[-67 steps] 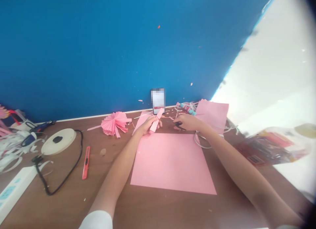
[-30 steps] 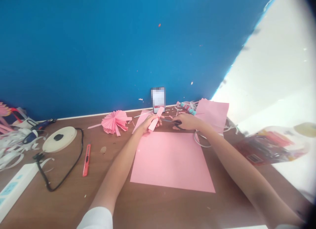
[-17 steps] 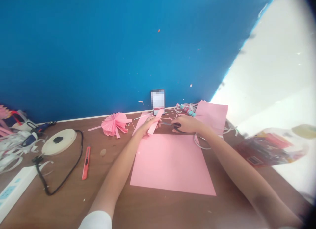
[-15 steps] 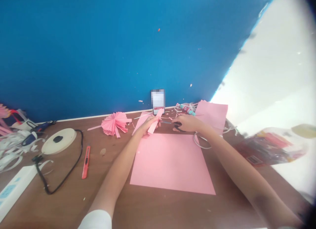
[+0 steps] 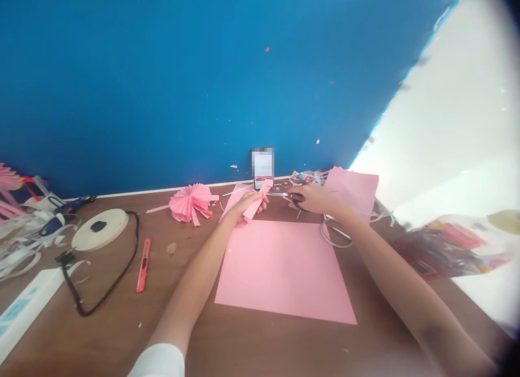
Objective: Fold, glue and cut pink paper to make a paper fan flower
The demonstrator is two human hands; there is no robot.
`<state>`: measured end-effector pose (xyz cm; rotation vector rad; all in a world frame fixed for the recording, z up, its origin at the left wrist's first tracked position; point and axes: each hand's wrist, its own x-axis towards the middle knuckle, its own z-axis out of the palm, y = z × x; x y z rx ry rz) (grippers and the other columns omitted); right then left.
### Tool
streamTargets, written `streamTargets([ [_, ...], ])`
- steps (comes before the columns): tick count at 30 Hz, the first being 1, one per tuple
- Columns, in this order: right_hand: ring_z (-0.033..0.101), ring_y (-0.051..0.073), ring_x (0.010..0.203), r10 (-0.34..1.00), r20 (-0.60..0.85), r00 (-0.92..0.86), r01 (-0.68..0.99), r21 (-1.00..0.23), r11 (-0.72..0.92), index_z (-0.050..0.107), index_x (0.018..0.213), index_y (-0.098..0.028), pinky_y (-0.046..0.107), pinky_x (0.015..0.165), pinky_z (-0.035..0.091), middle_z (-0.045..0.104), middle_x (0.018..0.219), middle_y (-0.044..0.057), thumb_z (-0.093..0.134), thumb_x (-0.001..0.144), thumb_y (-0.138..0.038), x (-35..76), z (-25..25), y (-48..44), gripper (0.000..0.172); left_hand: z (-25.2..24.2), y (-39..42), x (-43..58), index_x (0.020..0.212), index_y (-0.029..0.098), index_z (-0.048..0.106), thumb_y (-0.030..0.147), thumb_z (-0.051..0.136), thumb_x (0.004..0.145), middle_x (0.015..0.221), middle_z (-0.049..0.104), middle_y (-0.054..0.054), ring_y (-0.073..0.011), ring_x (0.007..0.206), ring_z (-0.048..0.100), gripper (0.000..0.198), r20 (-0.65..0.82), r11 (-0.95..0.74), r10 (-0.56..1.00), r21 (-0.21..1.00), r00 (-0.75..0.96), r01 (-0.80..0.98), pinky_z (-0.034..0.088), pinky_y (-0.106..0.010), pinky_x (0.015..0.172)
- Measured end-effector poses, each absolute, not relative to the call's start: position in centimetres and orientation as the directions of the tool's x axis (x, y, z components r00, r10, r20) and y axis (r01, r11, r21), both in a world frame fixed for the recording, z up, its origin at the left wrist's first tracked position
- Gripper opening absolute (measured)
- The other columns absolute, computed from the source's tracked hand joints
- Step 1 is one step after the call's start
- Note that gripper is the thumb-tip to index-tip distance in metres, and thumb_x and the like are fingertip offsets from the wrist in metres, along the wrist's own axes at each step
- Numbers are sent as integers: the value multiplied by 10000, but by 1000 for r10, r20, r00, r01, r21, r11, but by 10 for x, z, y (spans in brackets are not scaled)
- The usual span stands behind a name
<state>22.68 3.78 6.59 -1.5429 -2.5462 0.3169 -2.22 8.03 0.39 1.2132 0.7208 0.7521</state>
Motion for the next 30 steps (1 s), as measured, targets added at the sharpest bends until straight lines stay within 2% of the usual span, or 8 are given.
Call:
streamTargets([
  [4,546,199,693,905,96,-415,878,-219,426,587,1115,-280,278,572,276,642,801,31,543,800,-420,224,66,36,347,0,84,-22,783,93,610,409,632,761,629,598,-50,-73,495,527,317,-69,177,825,974,561,-140,391,-187,481],
  [10,552,191,684,892,80,-444,866,-217,450,614,1009,-264,272,561,281,640,786,32,545,796,-439,220,67,33,283,-3,84,-22,794,91,607,377,671,735,616,589,-38,-67,495,519,299,-88,190,842,972,532,-141,374,-180,475],
  [15,550,184,673,897,104,-430,874,-202,443,604,1089,-287,264,567,292,658,823,19,549,791,-451,225,65,36,344,-3,83,-22,811,90,609,347,687,720,626,585,-27,-57,497,508,283,-97,209,844,965,527,-159,372,-180,481],
  [21,531,164,642,894,123,-430,871,-206,447,618,1091,-277,252,561,296,657,801,17,537,802,-450,227,61,38,346,-1,83,-22,845,96,615,343,690,723,654,577,-15,-51,517,504,285,-86,236,854,943,512,-234,393,-180,496],
  [26,529,160,630,900,106,-424,875,-208,437,642,1005,-256,251,559,300,645,761,17,549,789,-463,224,59,40,313,1,81,-22,1004,124,596,439,620,782,689,577,-15,-68,520,511,386,-55,235,844,932,533,-276,407,-194,477],
  [30,532,154,620,915,124,-384,886,-230,403,637,1036,-263,247,548,294,652,758,16,552,791,-452,223,59,40,321,4,78,-22,1113,135,550,477,585,802,740,609,-36,-93,558,555,464,-36,220,848,931,529,-291,454,-227,527],
])
